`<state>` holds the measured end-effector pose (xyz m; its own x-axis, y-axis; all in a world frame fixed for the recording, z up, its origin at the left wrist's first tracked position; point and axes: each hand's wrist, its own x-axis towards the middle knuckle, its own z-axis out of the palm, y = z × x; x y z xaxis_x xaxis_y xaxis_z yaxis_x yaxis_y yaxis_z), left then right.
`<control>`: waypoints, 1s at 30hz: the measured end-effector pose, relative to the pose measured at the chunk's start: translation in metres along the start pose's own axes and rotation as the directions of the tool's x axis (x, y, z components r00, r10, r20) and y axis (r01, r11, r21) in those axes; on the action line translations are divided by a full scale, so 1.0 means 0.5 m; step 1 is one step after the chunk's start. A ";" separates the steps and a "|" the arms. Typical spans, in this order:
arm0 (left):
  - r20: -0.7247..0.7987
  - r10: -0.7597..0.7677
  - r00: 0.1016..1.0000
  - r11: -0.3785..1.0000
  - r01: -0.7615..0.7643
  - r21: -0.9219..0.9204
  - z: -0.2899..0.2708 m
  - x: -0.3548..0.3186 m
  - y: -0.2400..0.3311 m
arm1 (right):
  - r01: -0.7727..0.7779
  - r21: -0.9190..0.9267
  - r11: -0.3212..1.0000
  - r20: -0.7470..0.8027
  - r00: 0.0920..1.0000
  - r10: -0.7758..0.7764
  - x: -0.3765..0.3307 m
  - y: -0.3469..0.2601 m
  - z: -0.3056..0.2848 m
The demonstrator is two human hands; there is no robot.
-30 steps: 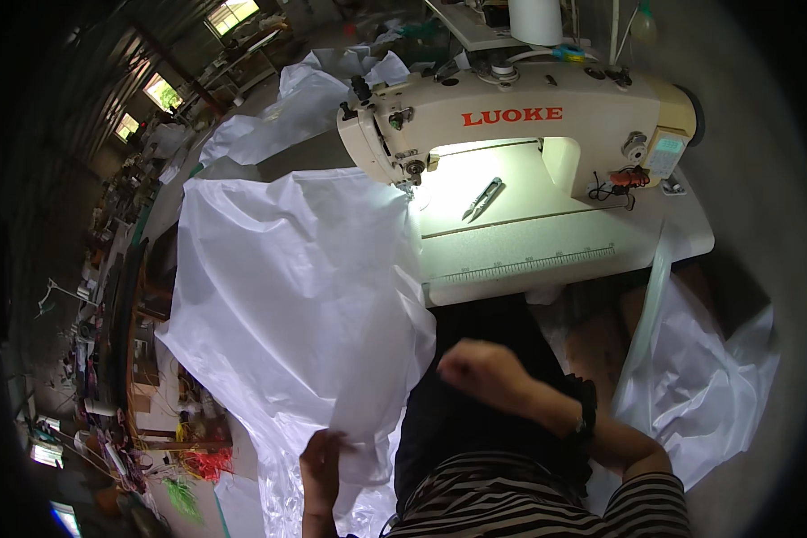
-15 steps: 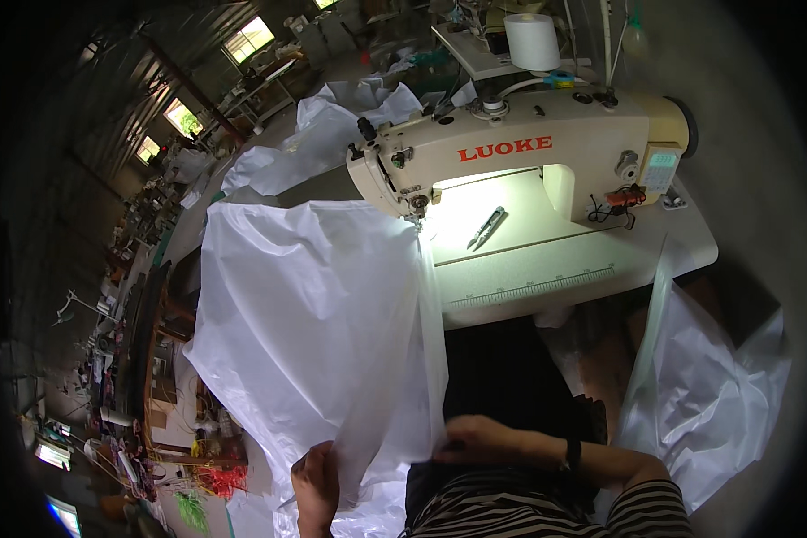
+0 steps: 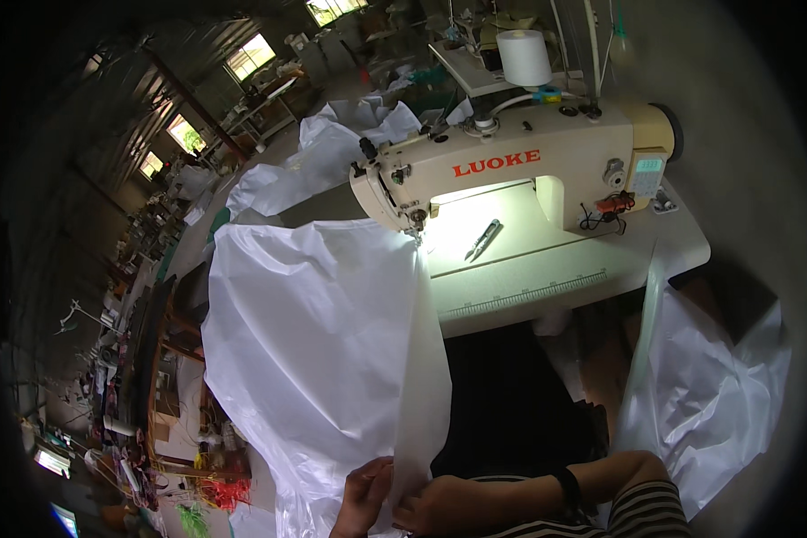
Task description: The person arranges a large white plastic sheet on a table, folds the edges, and feeds the material through a sewing machine. They sew along the seams, occasionally using small shears to trim the plastic, before folding the finished sheet and setting it aside.
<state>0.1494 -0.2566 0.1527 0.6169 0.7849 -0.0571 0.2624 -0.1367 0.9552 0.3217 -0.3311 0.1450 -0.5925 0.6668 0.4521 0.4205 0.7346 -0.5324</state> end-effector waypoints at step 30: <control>0.569 0.390 0.724 0.512 -0.684 0.520 -0.013 0.258 -0.041 | -0.861 -0.179 0.477 -0.436 0.504 0.746 0.068 0.385 -0.031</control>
<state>0.2187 -0.1489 0.1277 0.9713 0.1710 0.1656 0.0979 -0.9211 0.3769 0.3931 -0.1652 0.0689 0.3146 0.9385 0.1423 0.8333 -0.2012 -0.5149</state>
